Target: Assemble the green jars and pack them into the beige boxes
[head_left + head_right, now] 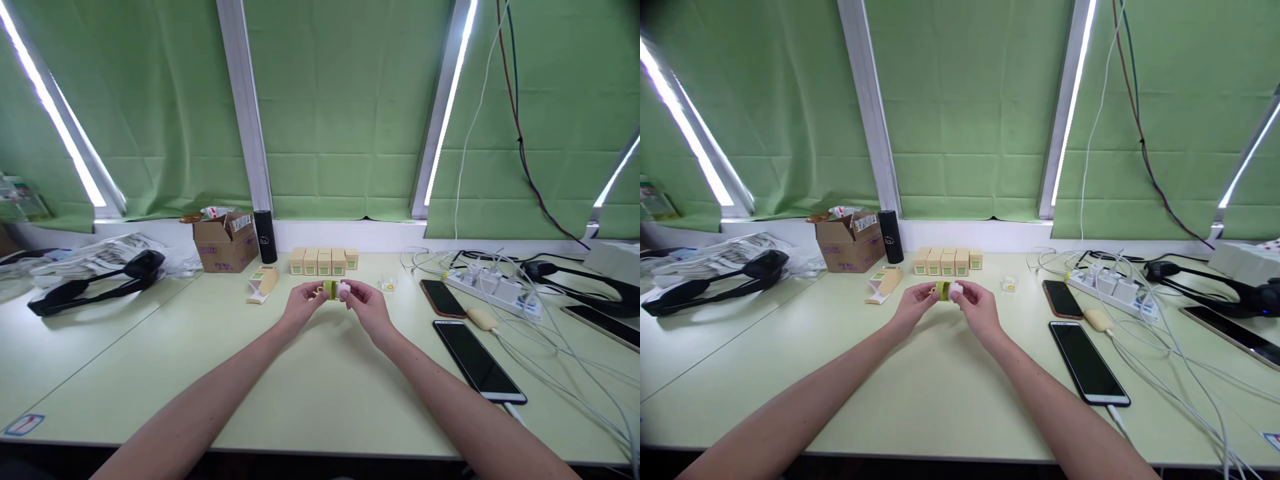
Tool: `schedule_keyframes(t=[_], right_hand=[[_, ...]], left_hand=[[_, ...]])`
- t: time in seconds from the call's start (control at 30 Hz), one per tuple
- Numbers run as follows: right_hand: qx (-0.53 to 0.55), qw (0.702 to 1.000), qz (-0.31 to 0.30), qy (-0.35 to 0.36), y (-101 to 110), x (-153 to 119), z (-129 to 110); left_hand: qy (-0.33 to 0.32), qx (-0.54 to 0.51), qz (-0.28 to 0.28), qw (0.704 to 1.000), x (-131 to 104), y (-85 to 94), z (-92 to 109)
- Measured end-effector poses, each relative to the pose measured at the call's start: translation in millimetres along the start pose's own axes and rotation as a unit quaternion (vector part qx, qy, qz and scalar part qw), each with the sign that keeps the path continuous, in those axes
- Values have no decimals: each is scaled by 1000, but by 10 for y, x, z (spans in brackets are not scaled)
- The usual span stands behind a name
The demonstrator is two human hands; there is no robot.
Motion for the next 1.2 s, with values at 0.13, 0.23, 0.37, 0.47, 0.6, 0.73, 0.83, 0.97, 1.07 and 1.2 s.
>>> schedule_keyframes(t=[0.13,0.23,0.37,0.47,0.6,0.73,0.83,0.97,1.07,1.2], right_hand=[[9,1000,1,3,-14,8,21],[9,1000,-6,-3,-25,6,46],[3,1000,-8,3,-20,6,56],[1,1000,-15,15,-30,9,43],[-4,999,-27,19,-55,3,31],[-11,999,-24,22,-56,-8,31],[-19,999,-18,27,-41,-14,45],[-40,998,-17,39,-18,-18,56],[-51,998,-21,44,-15,-19,46],[-38,998,-21,45,-12,-10,27]], left_hand=[[-3,28,18,999,19,39,-45],[-10,40,26,999,15,52,-40],[-12,56,26,998,11,44,-22],[-19,77,34,996,9,52,5],[-22,101,39,994,-4,49,42],[-29,113,37,992,-16,23,86],[-30,127,43,991,-17,10,96],[-29,146,56,987,-36,1,91],[-36,159,70,984,-70,-9,103],[-68,166,82,980,-143,-51,172]])
Point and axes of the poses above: each hand's wrist, its own x-axis towards the middle knuckle, its own y-axis out of the back of the hand, z = x × y, the point moved 10 cm from there along x, towards the middle knuckle, and after that the axes turned 7 degrees about y, right-handed, at the moved point
